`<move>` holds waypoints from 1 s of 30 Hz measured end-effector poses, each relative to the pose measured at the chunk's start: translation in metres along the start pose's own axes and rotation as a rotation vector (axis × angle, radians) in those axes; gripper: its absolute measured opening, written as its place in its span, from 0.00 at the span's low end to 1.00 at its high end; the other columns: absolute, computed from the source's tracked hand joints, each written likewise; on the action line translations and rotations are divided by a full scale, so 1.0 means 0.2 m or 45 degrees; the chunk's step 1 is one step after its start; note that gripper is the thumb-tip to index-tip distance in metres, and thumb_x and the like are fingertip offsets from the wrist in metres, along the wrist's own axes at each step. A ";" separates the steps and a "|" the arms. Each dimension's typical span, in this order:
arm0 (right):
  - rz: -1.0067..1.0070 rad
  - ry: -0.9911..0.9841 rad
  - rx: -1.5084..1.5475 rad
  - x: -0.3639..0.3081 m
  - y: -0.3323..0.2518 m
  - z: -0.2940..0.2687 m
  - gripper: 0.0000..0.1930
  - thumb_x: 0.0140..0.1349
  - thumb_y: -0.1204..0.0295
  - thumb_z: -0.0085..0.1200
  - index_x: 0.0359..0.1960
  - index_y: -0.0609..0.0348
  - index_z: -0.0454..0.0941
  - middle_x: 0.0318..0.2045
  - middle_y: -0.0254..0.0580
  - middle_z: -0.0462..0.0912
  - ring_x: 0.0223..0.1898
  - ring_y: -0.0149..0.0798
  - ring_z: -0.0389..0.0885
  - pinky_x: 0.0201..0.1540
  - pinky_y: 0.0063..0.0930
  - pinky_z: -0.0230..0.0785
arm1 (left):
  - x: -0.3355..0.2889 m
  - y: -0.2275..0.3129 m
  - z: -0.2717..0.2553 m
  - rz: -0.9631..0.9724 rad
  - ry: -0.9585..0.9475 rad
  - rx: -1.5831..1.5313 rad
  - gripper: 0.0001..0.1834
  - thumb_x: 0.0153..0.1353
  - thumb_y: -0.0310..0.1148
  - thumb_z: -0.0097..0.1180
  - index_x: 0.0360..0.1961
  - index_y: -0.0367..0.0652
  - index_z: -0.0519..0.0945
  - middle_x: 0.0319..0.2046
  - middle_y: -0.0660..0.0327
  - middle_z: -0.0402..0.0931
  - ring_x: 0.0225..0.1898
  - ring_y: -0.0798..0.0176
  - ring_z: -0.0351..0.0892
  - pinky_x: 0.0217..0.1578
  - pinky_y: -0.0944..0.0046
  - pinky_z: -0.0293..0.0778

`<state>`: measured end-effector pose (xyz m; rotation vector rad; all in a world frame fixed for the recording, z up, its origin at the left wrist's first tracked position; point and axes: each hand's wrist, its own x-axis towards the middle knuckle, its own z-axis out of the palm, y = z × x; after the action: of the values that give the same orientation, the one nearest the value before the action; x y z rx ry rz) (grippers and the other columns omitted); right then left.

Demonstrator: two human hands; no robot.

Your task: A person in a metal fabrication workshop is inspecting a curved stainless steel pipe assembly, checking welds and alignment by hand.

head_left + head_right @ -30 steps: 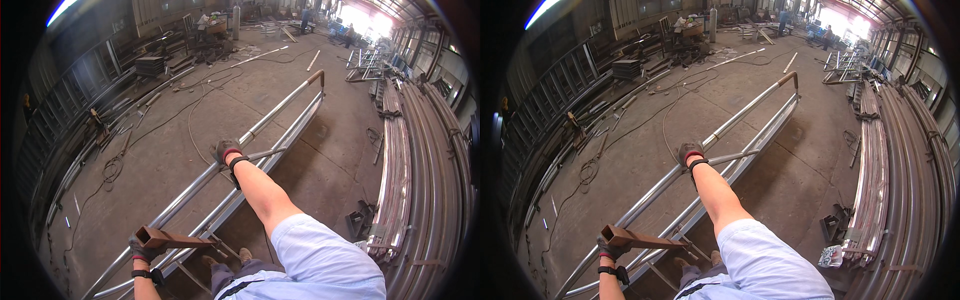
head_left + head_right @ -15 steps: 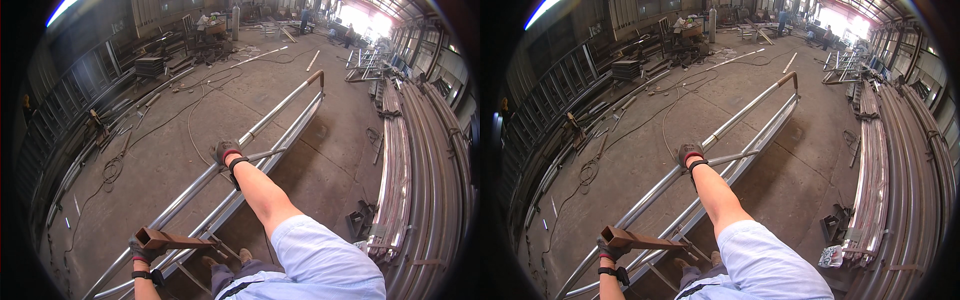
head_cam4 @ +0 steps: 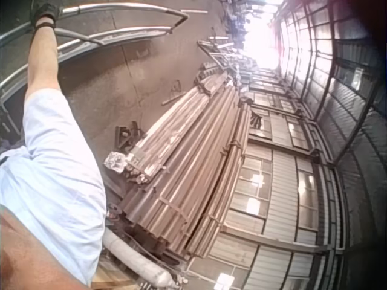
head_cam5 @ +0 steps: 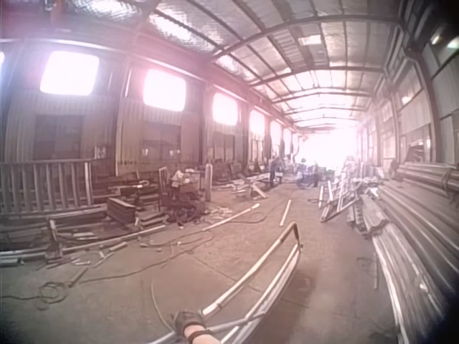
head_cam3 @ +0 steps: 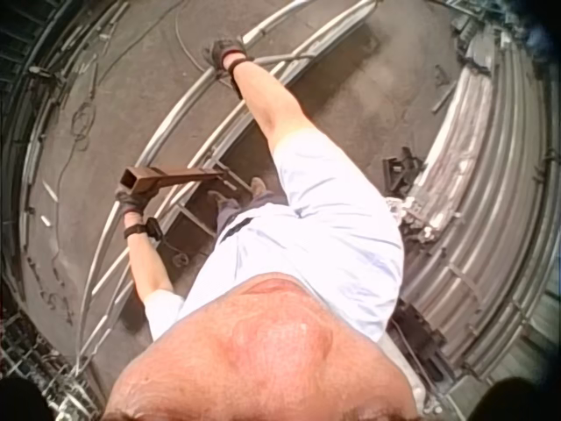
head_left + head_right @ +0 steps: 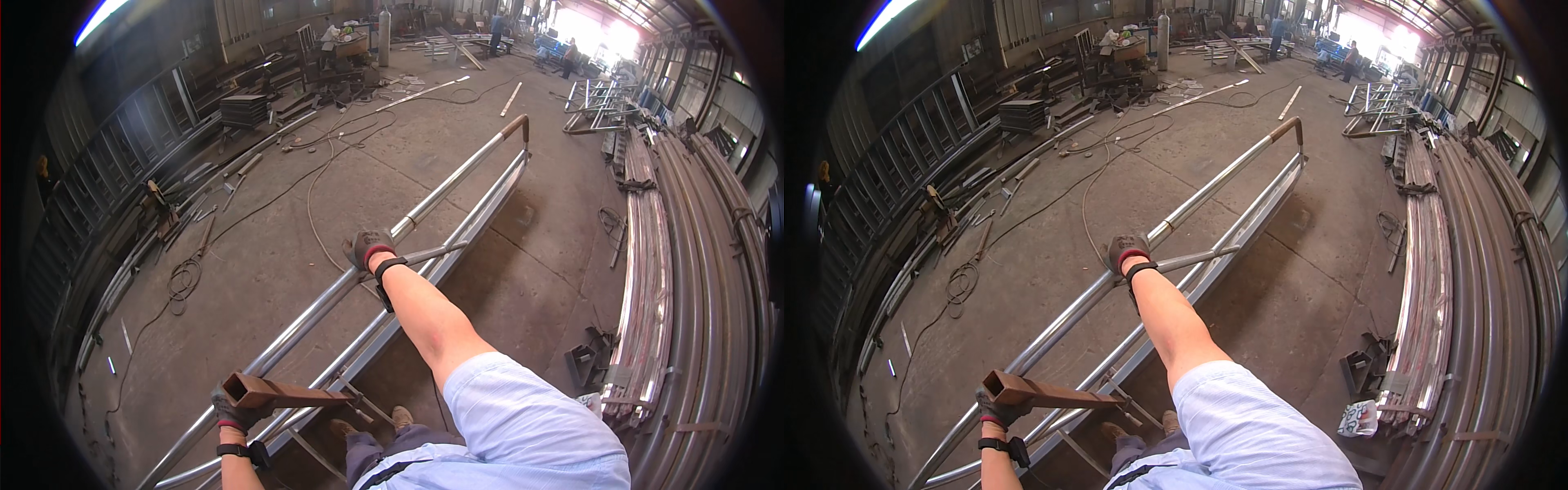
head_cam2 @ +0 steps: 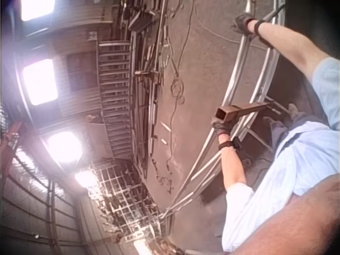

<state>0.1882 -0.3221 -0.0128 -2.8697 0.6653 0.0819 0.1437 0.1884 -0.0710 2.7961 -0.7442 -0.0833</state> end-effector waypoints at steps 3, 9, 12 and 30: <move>-0.019 0.030 0.006 0.01 0.01 0.01 0.27 0.69 0.47 0.41 0.45 0.52 0.88 0.46 0.49 0.87 0.51 0.49 0.85 0.54 0.45 0.69 | 0.00 -0.01 0.00 0.013 0.022 0.000 0.38 0.29 0.64 0.76 0.43 0.60 0.80 0.38 0.69 0.83 0.40 0.60 0.84 0.42 0.58 0.81; -0.023 0.039 -0.033 0.00 0.00 0.00 0.27 0.69 0.47 0.41 0.45 0.51 0.88 0.45 0.48 0.87 0.50 0.49 0.86 0.53 0.44 0.71 | -0.01 -0.05 0.04 0.028 0.024 0.104 0.37 0.29 0.64 0.76 0.42 0.61 0.80 0.36 0.69 0.83 0.39 0.60 0.84 0.41 0.59 0.81; -0.022 0.026 -0.035 -0.01 0.00 -0.01 0.26 0.69 0.47 0.42 0.45 0.50 0.88 0.45 0.48 0.87 0.50 0.49 0.86 0.53 0.43 0.72 | 0.00 -0.02 0.01 0.001 -0.038 0.145 0.37 0.29 0.64 0.76 0.42 0.61 0.80 0.37 0.70 0.83 0.40 0.60 0.84 0.41 0.59 0.81; -0.025 0.030 -0.010 0.02 0.01 0.04 0.22 0.68 0.52 0.46 0.44 0.52 0.89 0.44 0.50 0.87 0.49 0.50 0.86 0.51 0.43 0.72 | -0.01 -0.05 0.05 -0.040 -0.010 -0.035 0.40 0.27 0.64 0.77 0.44 0.62 0.78 0.38 0.70 0.81 0.41 0.61 0.83 0.42 0.58 0.80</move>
<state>0.1912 -0.3229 -0.0218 -2.8887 0.6428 0.0484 0.1465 0.1962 -0.0831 2.7833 -0.6954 -0.1097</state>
